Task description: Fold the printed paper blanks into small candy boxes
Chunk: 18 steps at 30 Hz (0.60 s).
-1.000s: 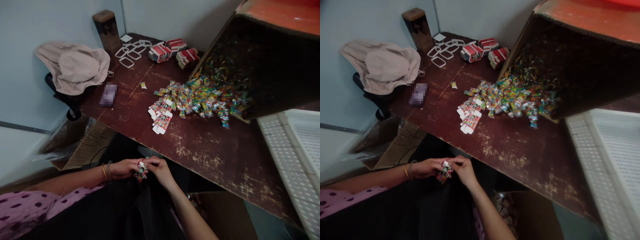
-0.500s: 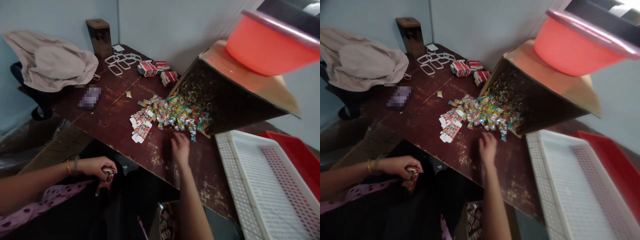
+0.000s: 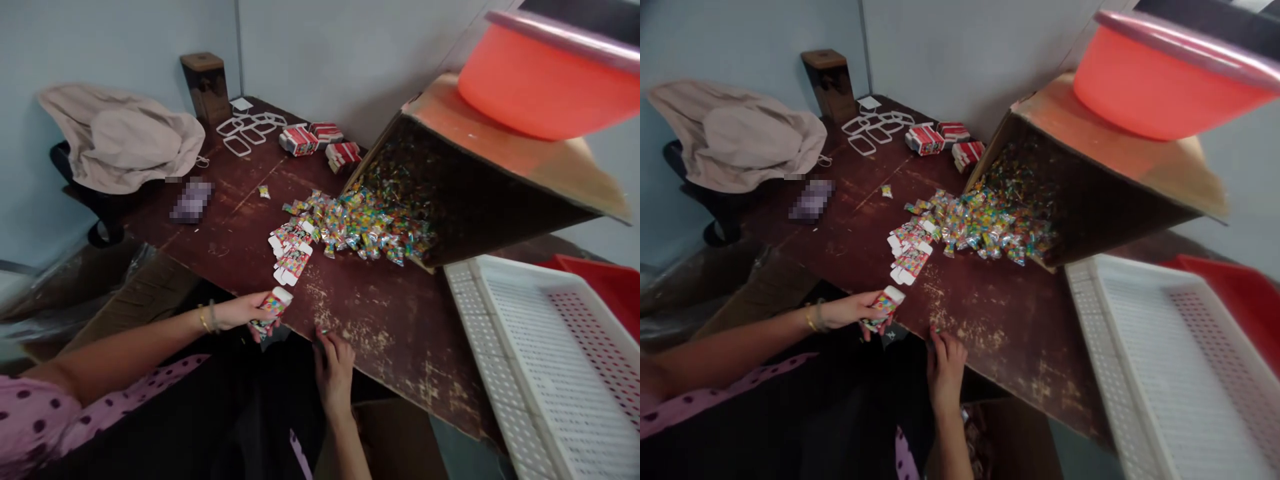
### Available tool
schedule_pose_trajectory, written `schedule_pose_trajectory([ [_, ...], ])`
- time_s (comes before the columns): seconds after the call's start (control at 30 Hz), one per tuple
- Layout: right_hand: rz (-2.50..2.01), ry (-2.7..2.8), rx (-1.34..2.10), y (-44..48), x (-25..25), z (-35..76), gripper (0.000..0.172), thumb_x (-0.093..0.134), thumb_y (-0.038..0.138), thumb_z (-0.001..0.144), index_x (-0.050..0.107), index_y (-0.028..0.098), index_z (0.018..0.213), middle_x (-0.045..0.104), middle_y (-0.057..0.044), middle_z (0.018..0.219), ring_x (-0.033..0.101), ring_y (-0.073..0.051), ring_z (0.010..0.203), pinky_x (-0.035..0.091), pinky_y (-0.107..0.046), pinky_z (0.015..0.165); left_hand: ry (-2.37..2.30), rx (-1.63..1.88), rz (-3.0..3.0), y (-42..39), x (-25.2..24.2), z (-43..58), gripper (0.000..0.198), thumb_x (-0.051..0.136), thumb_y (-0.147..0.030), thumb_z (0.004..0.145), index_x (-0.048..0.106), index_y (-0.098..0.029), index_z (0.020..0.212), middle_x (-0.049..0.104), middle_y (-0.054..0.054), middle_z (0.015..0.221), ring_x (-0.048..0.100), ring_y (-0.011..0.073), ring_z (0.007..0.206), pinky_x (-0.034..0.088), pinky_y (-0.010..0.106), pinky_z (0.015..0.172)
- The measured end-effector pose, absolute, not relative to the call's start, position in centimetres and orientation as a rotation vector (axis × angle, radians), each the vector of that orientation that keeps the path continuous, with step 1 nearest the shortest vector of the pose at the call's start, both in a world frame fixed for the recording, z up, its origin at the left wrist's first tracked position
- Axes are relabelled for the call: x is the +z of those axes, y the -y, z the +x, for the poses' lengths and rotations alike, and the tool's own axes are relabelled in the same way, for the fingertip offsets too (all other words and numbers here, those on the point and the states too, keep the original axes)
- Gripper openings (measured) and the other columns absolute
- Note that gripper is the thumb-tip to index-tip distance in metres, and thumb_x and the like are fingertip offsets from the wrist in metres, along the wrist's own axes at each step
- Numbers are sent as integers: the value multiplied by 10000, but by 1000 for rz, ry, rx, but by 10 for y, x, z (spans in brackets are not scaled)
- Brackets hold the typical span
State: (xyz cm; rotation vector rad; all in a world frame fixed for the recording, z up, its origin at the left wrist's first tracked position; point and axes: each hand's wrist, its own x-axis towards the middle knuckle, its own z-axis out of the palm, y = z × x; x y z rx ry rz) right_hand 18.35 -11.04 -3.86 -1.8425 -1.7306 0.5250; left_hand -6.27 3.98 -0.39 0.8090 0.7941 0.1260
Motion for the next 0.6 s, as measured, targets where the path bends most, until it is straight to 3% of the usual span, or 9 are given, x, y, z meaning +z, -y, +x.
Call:
schedule_pose_trajectory([
  [0.13,-1693,1367,915,93,-4,166,165,576,309,904,637,227,1033,680,-59,953,631,-202,866,499,-330,803,-758,89,900,-22,-11,-28,500,691,-342,759,482,-182,1183,597,8,824,592,126,652,431,157,441],
  [0.33,-1694,1246,1111,39,32,176,235,689,423,806,620,199,820,646,5,720,583,-148,642,490,-243,601,-706,23,1237,-16,8,-23,396,614,-217,774,522,-175,1157,537,-20,797,562,128,647,492,200,450],
  [0.5,-1625,1546,973,31,28,158,184,604,364,878,722,230,921,648,-59,920,588,-207,873,486,-346,816,-785,113,1251,-19,9,-27,501,684,-370,765,514,-181,1197,544,-13,824,551,120,624,486,205,441],
  [0.6,-1592,1568,927,38,19,139,261,503,329,933,749,253,975,589,-86,1047,550,-216,995,452,-362,891,-802,160,1108,-16,1,-30,542,550,-613,821,566,-160,1118,547,-11,744,561,133,598,471,208,424],
])
